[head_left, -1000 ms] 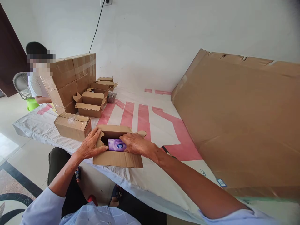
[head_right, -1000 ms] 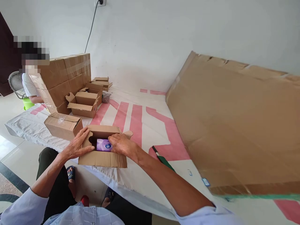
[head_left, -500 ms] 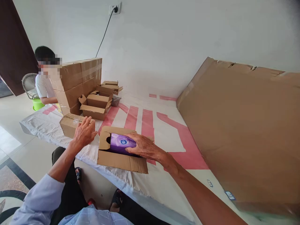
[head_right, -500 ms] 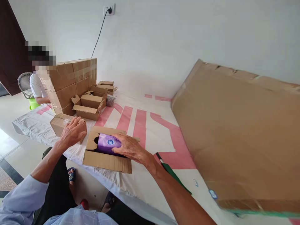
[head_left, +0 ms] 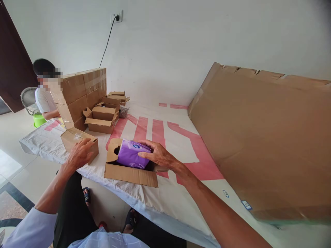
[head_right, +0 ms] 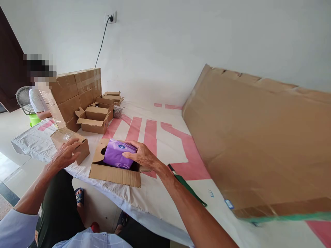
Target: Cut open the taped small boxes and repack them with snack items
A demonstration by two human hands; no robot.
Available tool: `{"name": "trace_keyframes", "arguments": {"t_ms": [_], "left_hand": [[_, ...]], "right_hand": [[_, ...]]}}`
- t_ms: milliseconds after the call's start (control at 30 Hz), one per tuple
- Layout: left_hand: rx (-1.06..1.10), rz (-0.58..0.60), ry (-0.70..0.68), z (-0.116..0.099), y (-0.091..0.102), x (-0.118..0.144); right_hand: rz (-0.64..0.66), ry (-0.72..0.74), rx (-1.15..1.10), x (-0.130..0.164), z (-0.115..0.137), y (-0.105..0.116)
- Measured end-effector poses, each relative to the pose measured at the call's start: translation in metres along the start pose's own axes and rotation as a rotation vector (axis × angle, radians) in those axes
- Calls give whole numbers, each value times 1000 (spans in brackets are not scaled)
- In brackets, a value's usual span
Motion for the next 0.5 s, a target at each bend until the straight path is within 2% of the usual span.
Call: {"name": "trace_keyframes", "arguments": {"t_ms": [100, 167, 333, 400, 500], "left_hand": [[294, -71, -72, -22, -8, -12], [502, -76, -87, -38, -15, -21], [1088, 96, -144, -77, -34, -44], [1225, 135, -139, -85, -38, -52], [1291, 144, -62, -87, -42, -59]], "right_hand": [[-46, 21, -57, 0, 2, 4], [-81, 21, -68, 0, 3, 6], [-148, -6, -219, -7, 4, 10], [-177, -30, -290, -11, 2, 9], [-207, -70, -378, -16, -2, 6]]}}
Point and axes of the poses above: each hand's wrist, its own x-axis away from the middle knuckle, its own y-axis out of the back of the hand, z = x × y, the point moved 3 cm from there along -x, towards the middle knuckle, and after that the axes turned 1 degree about -z, right-handed, at the moved point
